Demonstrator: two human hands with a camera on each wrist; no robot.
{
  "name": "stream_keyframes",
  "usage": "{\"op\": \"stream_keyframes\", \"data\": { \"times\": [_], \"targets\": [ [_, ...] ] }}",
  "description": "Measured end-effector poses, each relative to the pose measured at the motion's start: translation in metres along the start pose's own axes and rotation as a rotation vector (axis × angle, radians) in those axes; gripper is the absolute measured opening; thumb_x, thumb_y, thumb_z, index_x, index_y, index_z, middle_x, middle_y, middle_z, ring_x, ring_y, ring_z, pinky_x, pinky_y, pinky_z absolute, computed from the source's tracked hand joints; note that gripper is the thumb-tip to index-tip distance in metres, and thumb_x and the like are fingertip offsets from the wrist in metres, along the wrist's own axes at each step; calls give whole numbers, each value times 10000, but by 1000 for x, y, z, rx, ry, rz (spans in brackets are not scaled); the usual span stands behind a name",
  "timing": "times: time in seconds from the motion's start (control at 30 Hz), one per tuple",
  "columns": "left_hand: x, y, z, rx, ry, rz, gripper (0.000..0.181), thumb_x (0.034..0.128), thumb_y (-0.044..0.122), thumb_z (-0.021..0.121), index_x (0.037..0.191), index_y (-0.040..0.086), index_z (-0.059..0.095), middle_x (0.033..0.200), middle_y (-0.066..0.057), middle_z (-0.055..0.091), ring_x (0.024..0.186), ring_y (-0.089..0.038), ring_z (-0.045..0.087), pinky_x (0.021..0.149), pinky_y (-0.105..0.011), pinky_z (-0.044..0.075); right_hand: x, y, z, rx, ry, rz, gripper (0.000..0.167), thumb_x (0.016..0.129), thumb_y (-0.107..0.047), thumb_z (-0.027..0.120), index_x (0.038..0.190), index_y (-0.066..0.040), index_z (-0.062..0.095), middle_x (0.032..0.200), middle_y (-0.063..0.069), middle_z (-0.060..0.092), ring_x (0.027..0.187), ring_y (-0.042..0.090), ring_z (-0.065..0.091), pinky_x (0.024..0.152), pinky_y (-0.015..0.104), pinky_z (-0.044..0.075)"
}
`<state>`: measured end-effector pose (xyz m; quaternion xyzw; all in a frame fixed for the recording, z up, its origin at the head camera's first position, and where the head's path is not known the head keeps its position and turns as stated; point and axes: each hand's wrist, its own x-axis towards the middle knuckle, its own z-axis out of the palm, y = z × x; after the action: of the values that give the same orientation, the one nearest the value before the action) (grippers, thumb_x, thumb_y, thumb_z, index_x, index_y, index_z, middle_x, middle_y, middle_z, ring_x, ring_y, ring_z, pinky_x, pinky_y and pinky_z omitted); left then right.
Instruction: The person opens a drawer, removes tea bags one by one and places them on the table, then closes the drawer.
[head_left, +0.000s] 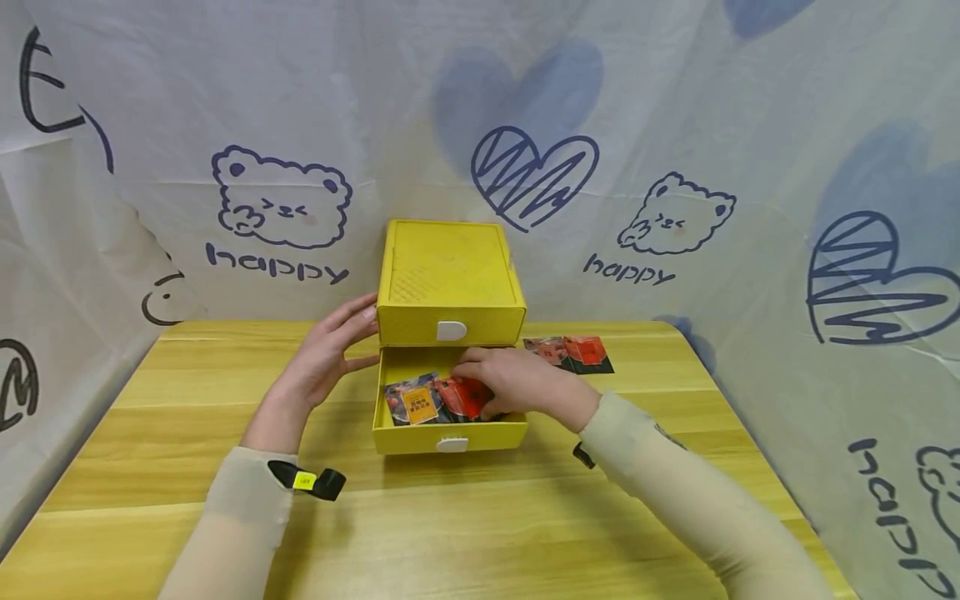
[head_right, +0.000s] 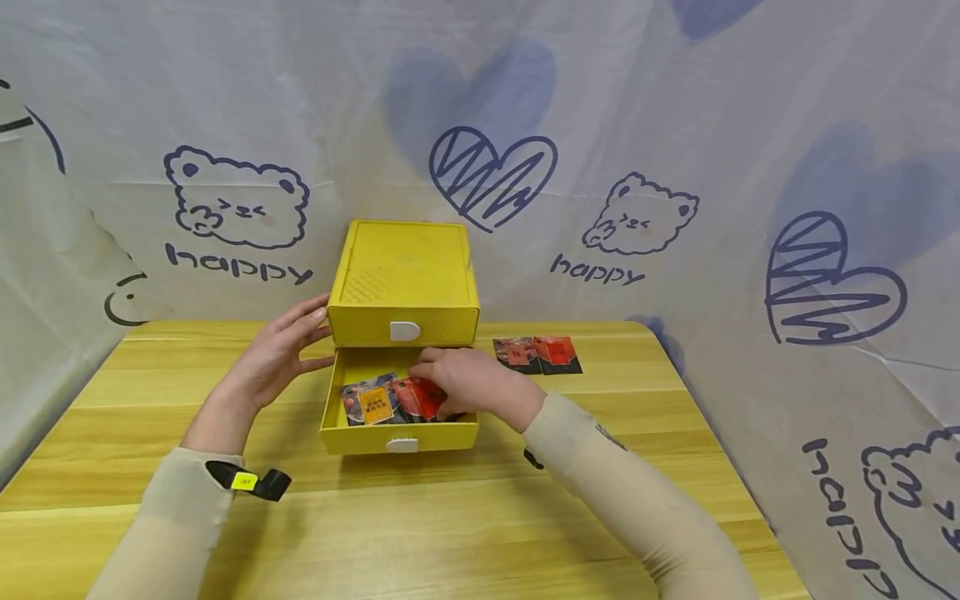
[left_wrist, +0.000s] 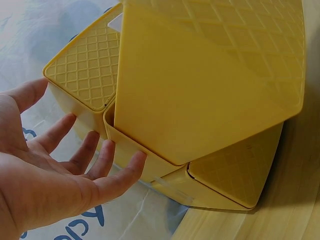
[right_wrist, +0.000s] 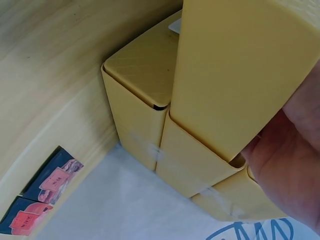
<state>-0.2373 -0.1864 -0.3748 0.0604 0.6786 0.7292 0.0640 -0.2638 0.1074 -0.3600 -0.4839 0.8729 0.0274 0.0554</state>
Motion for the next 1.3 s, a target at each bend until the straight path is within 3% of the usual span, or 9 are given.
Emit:
{"op": "stream_keyframes", "data": {
  "times": [0.63,1.3],
  "targets": [
    [-1,-1,1,-3,1,-2,685,1085,421,530,1655,138,278,1687,-128,278,1522,-379,279,1164,-665,339,-9,1,6,45,176,-48,444,888,-266,859,1279,-113,712,1173,30,635,954,151,612,868,304,573],
    [0,-1,0,-2,-3,6,682,1086,428,523,1656,143,278,1693,-117,268,1521,-385,270,1167,-670,330,-17,-1,-2,213,230,-3,323,946,-198,798,1242,-85,738,1093,25,635,933,153,605,842,303,558]
  ]
}}
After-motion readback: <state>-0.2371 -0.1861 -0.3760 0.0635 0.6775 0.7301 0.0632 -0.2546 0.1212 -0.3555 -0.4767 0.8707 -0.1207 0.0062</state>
